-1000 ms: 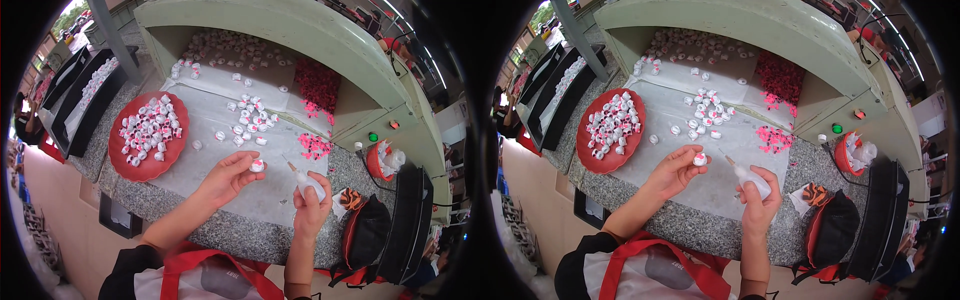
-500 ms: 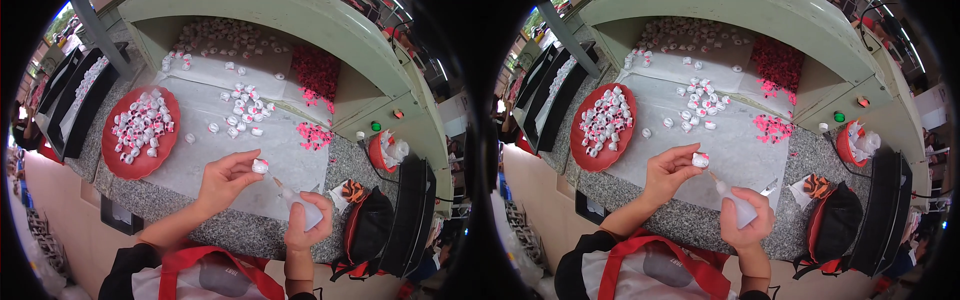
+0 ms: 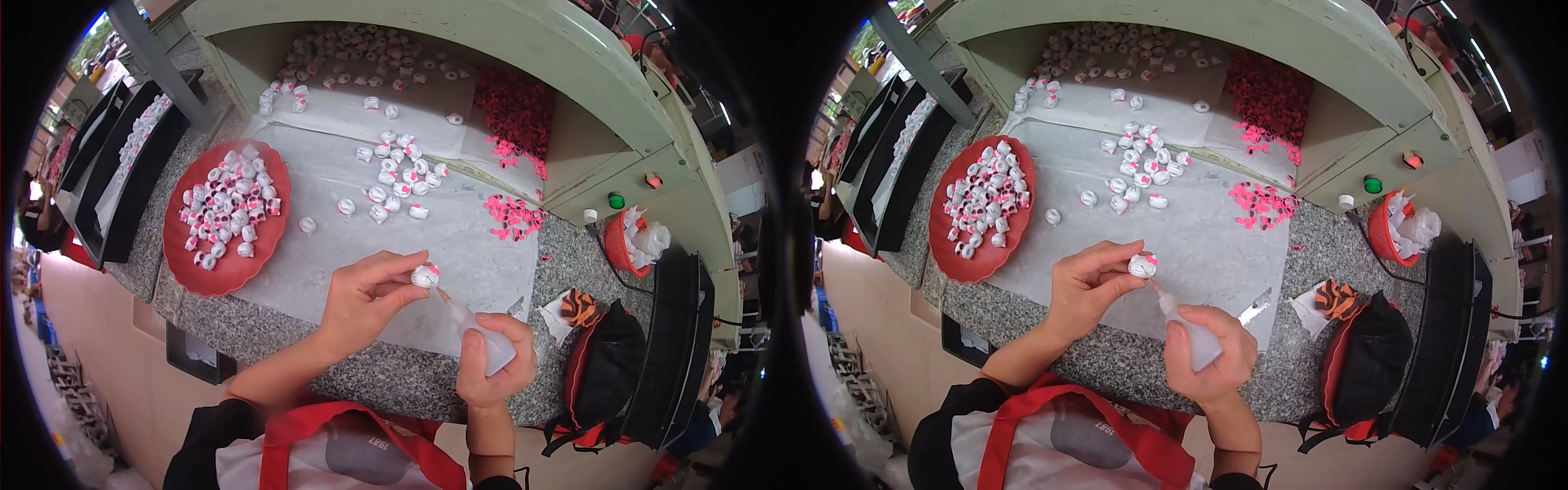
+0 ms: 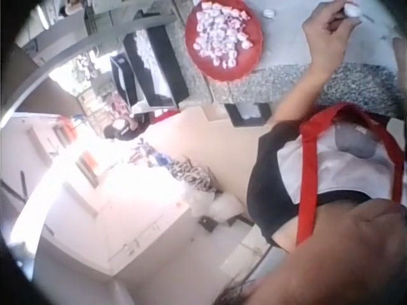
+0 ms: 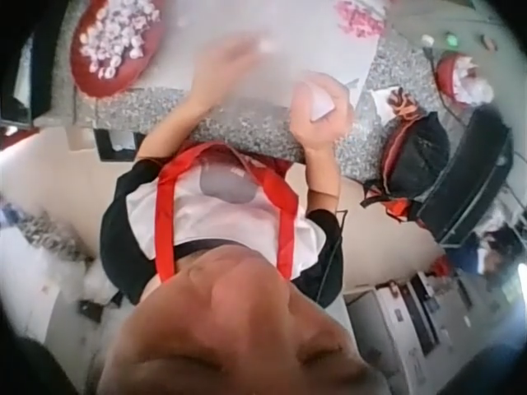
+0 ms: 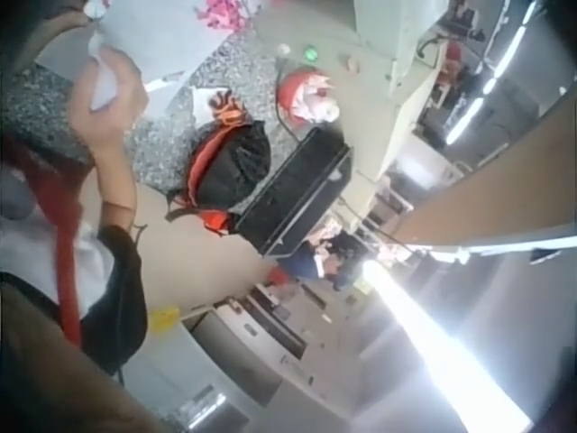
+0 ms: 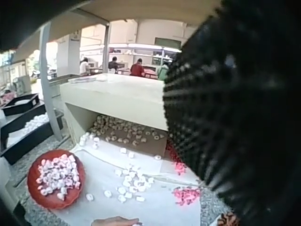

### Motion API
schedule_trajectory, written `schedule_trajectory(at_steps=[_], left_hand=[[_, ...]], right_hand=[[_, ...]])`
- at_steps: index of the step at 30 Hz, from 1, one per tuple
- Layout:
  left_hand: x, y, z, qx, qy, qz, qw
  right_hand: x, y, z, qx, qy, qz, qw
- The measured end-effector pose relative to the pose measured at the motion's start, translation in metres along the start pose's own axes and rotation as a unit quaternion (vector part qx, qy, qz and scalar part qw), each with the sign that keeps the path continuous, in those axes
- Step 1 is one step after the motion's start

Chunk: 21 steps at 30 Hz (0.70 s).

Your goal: Applying glue and attaching pink bows to white Hello Kitty toy heads at a factory workstation.

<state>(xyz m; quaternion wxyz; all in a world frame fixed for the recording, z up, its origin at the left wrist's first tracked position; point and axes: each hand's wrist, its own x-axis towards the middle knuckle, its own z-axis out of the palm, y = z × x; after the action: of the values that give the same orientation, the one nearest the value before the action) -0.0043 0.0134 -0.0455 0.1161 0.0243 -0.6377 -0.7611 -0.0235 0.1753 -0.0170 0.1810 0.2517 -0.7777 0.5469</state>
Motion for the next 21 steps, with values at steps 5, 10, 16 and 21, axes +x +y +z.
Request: schedule_trajectory(at_steps=[5, 10, 16, 21], left_hand=[[0.0003, 0.0027, 0.0007, 0.011, 0.002, -0.002, 1.000], [0.0003, 0.0014, -0.0007, 0.042, -0.007, 0.004, 0.999], [0.0022, 0.0064, -0.0002, 0.082, -0.013, 0.035, 0.996], [0.0028, 0.0026, -0.0017, 0.078, -0.014, 0.026, 0.996]], right_hand=[[0.0027, -0.0002, -0.0007, -0.008, 0.001, -0.019, 1.000], [0.0011, -0.0009, 0.0001, -0.002, 0.005, -0.005, 1.000], [0.0091, -0.0029, -0.0053, -0.011, -0.056, -0.069, 0.996], [0.0084, -0.0011, -0.0075, -0.027, -0.052, -0.051, 0.997]])
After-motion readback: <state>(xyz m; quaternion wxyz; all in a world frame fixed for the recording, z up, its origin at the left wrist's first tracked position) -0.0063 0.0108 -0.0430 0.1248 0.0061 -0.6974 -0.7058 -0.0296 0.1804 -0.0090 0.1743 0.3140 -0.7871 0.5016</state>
